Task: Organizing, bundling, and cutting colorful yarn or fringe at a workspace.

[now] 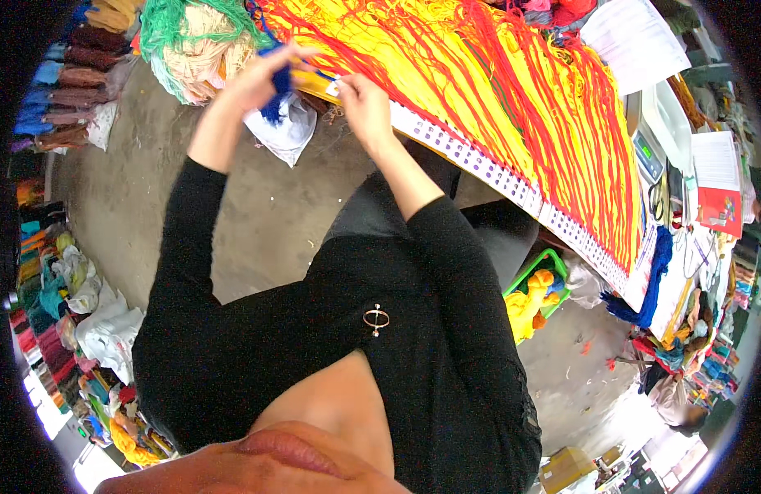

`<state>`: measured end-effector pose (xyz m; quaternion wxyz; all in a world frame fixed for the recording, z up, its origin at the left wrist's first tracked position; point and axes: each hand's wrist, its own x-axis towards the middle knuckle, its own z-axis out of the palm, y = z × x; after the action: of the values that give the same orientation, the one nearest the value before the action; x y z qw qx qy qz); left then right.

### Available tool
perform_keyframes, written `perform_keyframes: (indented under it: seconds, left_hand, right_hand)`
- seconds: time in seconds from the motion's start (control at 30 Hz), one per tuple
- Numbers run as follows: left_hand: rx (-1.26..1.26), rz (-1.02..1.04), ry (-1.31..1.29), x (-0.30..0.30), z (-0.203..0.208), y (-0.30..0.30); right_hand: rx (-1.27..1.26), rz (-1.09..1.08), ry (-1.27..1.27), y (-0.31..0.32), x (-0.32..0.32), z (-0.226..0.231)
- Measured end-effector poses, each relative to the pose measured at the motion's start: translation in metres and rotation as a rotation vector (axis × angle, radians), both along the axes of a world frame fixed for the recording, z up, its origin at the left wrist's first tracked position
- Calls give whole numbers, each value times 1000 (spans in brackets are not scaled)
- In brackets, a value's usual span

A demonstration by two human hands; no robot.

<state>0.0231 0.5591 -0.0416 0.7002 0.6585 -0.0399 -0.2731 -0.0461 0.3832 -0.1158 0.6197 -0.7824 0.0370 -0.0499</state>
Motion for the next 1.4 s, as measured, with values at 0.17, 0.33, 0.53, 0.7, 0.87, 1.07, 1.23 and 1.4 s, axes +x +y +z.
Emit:
perform_keyframes:
  seconds: [0.17,0.33,0.53,0.7,0.87,1.07,1.23,1.4]
  left_hand:
    - [-450,-169,251,-51,-21,-30]
    - [-675,-64,326,-55,-25,-37]
    - [-658,27,354,-64,-7,-42]
    - [-494,132,224,-67,-5,-42]
    - [-459,84,174,-65,-7,-40]
    - [-492,69,238,-65,-2,-39]
    - [-47,8,80,-72,-9,-33]
    - [-364,144,601,-40,-75,78]
  right_hand:
    - [395,43,13,23,-34,33]
    - [567,66,1,7,-43,33]
    - [707,73,64,-6,-59,48]
    - [717,45,95,-13,-67,53]
    - [675,5,75,-15,-72,47]
    - [711,-31,82,-14,-80,47]
    - [-93,23,-218,-27,-100,60]
    - [643,-243,-229,-123,-141,93]
